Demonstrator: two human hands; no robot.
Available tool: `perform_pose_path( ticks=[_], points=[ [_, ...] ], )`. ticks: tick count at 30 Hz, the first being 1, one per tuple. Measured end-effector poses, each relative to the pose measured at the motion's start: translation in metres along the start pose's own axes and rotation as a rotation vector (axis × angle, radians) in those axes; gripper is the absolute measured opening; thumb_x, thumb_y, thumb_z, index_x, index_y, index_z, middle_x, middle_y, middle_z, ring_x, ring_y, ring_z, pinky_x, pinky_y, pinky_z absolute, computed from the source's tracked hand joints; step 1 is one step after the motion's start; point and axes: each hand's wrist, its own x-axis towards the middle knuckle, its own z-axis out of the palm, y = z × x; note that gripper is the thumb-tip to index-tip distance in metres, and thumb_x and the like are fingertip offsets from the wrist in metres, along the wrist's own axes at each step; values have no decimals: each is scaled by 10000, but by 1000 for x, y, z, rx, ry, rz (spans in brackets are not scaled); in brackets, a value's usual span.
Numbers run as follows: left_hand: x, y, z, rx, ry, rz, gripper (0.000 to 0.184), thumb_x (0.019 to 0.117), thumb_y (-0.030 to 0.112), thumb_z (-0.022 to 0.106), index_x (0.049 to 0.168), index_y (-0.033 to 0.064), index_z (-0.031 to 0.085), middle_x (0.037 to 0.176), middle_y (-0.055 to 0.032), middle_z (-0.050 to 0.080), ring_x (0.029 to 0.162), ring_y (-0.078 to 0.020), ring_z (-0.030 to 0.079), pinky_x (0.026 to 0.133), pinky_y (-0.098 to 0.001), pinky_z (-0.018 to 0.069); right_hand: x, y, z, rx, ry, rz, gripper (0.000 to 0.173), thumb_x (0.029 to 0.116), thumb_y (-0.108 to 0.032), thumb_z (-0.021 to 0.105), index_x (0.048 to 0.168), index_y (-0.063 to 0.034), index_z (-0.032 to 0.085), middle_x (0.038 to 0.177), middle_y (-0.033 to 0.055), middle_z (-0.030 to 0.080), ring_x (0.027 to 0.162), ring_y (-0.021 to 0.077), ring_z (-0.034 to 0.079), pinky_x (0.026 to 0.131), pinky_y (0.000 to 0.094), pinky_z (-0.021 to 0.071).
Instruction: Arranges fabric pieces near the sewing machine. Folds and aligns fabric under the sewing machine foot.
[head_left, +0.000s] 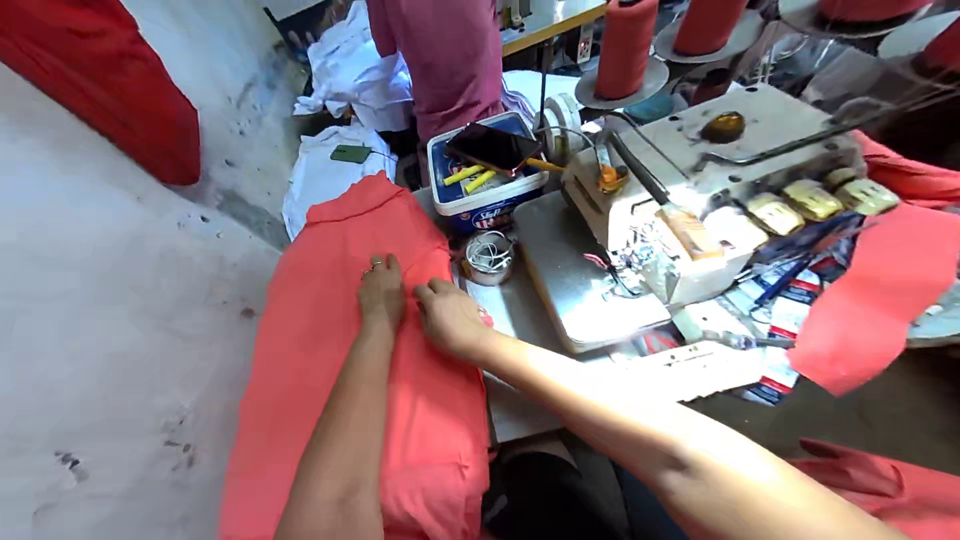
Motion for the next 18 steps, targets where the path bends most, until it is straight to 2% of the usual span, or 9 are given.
perform_pose_path(
  ticks=[3, 5, 8, 9, 11, 13, 15, 17, 18],
  points=[
    [-3, -33, -21, -29, 104, 44, 532, 961, -60, 583, 1480, 13, 491, 1388, -356, 488, 1119, -562, 597, 873, -695, 508, 49, 13, 18, -186, 9, 67, 567, 996, 4, 524, 1550, -44, 412, 1499, 312, 427, 1358, 487, 456, 1029, 637, 422],
    [-27, -80, -39, -25, 189, 93, 474, 944, -91, 578, 1404, 22, 585, 1323, -363, 550, 1131, -569, 598, 888, -721, 489, 63, 18, 18, -204, 31, 83, 517, 997, 13, 524, 1507, -3, 442, 1466, 310, 455, 1339, 489, 472, 1009, 638, 434],
    [-84, -177, -50, -132, 214, 130, 266, 920, -98, 585, 1145, -61, 721, 1181, -378, 627, 1138, -577, 593, 947, -729, 448, 60, 0, 14, -44, -44, 41, 374, 1004, -3, 508, 1370, 35, 575, 1357, 270, 586, 1303, 428, 542, 1041, 596, 444],
    [-104, -204, -48, -240, 230, 92, 244, 926, -73, 556, 1120, -126, 693, 1207, -397, 604, 1179, -545, 578, 997, -675, 445, 53, -10, 16, 61, -74, -16, 359, 1007, -2, 485, 1342, 28, 611, 1324, 249, 630, 1282, 396, 576, 1060, 566, 446],
    [-133, -233, -36, -607, 426, -40, 353, 948, -59, 426, 1213, -284, 493, 1379, -406, 490, 1332, -343, 504, 1125, -429, 406, 33, -37, 21, 340, -134, -161, 381, 1009, 40, 451, 1350, 43, 622, 1279, 263, 665, 1237, 390, 621, 1070, 544, 451],
    [-135, -222, -35, -997, 786, -172, 414, 1033, -45, 285, 1370, -282, 330, 1424, -359, 470, 1330, -214, 525, 1145, -311, 397, 4, -70, 22, 577, -140, -297, 356, 1004, 80, 450, 1309, 94, 632, 1234, 292, 674, 1197, 401, 640, 1059, 530, 459],
    [-131, -192, -61, -1114, 994, -157, 363, 1073, 3, 265, 1328, -236, 362, 1198, -267, 608, 1115, -181, 646, 1008, -310, 518, -26, -97, 10, 748, -59, -380, 320, 995, 105, 449, 1253, 147, 633, 1186, 312, 678, 1152, 395, 656, 1028, 512, 480],
    [-141, -141, -98, -1235, 938, -89, 214, 1092, 97, 346, 1229, 12, 486, 1026, 53, 653, 964, 0, 646, 890, -208, 530, -57, -107, -21, 863, 54, -388, 312, 983, 126, 427, 1229, 187, 610, 1166, 323, 669, 1107, 357, 665, 989, 467, 502],
    [-149, -111, -114, -1318, 884, -19, 178, 1092, 130, 394, 1192, 94, 537, 1004, 115, 660, 949, 29, 641, 876, -193, 527, -72, -105, -39, 898, 117, -381, 310, 978, 123, 422, 1220, 198, 601, 1152, 313, 669, 1070, 308, 668, 960, 421, 515]
  ],
)
